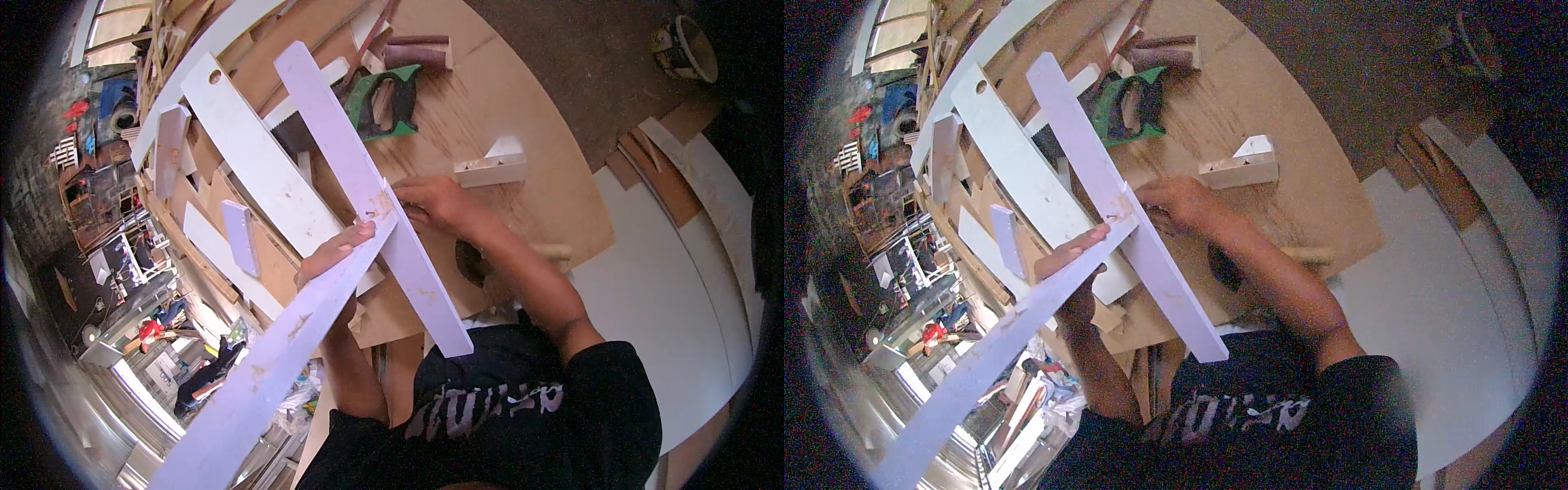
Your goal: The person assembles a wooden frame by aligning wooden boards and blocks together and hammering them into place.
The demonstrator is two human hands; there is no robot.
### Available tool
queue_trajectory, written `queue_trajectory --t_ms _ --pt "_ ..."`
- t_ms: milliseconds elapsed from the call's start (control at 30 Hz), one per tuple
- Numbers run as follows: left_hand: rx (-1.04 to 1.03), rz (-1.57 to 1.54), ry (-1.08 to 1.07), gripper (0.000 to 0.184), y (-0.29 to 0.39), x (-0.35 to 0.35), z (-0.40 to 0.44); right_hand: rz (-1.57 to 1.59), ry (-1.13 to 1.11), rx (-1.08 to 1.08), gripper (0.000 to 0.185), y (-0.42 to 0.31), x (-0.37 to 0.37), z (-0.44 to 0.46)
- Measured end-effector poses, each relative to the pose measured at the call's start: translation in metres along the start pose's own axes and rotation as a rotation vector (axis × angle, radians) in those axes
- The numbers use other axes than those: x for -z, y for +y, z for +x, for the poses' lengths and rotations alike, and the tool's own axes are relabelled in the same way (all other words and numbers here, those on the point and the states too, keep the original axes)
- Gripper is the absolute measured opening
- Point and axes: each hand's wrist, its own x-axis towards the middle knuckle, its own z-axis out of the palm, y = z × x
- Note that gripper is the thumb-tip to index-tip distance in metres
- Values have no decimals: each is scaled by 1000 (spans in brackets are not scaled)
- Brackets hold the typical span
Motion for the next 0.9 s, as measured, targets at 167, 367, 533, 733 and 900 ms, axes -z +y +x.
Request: queue_trajectory --t_ms 167,367,533,733,900 --pt "-70 -88 -48 27 -7 -7 4 37 -14 -79 37 0 4 -4" --pt "0 31 28 25 1 -8 1 -25 -25 -15 34 -7 4 2" --pt "-14 10 50 23 -1 -12 -2 -70 -22 -39 31 -12 7 0" --pt "-9 -28 46 24 -2 -10 -2 -136 13 -160 34 -31 14 -9" --pt "-98 64 20 24 -8 -4 -3 -293 70 -436 40 -73 53 -63"
